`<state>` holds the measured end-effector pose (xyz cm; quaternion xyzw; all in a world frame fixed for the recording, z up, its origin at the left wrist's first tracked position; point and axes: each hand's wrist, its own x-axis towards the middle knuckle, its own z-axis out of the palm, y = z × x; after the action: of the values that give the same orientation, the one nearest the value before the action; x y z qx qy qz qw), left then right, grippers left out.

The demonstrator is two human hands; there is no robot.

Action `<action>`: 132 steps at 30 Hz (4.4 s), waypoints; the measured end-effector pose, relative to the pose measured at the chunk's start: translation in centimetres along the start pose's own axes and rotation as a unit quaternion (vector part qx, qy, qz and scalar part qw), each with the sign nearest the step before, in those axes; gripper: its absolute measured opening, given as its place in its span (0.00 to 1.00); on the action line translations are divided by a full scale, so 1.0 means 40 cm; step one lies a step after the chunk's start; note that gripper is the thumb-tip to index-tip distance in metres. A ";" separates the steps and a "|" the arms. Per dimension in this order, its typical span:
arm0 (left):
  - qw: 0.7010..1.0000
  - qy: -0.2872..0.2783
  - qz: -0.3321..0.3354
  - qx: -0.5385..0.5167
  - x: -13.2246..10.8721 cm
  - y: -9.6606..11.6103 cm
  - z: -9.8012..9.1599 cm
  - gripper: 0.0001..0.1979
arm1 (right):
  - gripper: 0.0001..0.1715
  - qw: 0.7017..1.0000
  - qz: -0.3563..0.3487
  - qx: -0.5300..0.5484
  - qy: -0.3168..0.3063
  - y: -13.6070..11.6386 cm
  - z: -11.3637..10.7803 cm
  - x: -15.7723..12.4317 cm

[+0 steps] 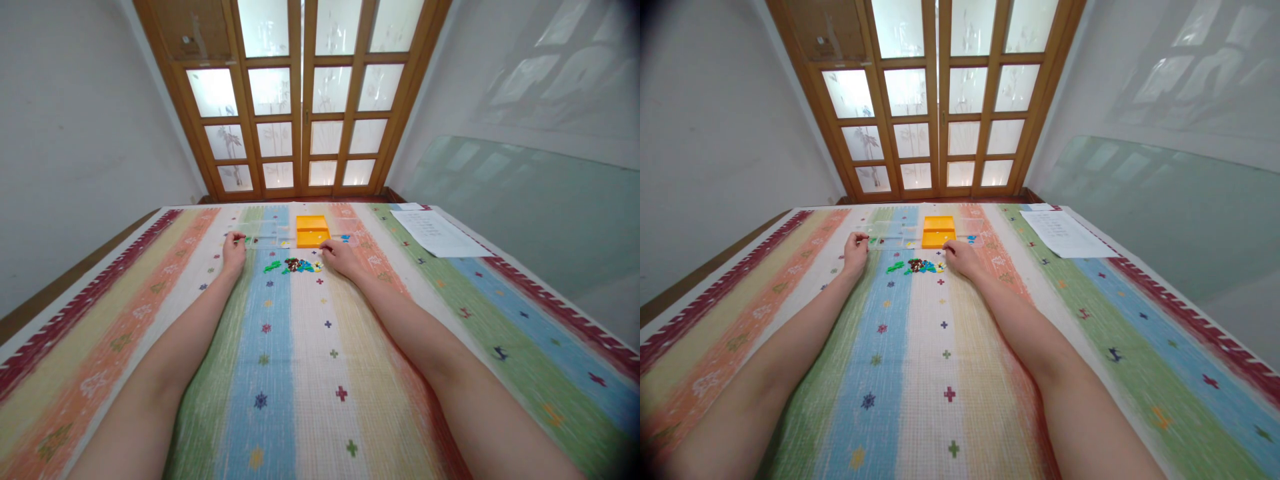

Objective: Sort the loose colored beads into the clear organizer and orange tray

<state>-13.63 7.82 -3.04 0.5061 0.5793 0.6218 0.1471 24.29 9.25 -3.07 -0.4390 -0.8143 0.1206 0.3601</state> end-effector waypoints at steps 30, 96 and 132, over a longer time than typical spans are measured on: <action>0.988 -0.147 -0.043 0.022 -0.037 0.011 0.022 0.26 | 0.15 1.000 0.015 -0.002 -0.017 -0.014 -0.007 0.001; 0.900 -0.401 0.124 0.114 -0.106 0.119 0.022 0.10 | 0.15 1.000 0.007 -0.002 -0.018 -0.011 -0.006 -0.001; 0.991 -0.053 -0.113 -0.038 0.012 -0.006 -0.032 0.21 | 0.15 1.000 0.010 -0.003 -0.021 -0.012 -0.005 -0.001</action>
<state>-14.96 7.52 -2.80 0.4634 0.5999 0.5954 0.2661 24.13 8.90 -2.72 -0.4461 -0.8175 0.1307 0.3401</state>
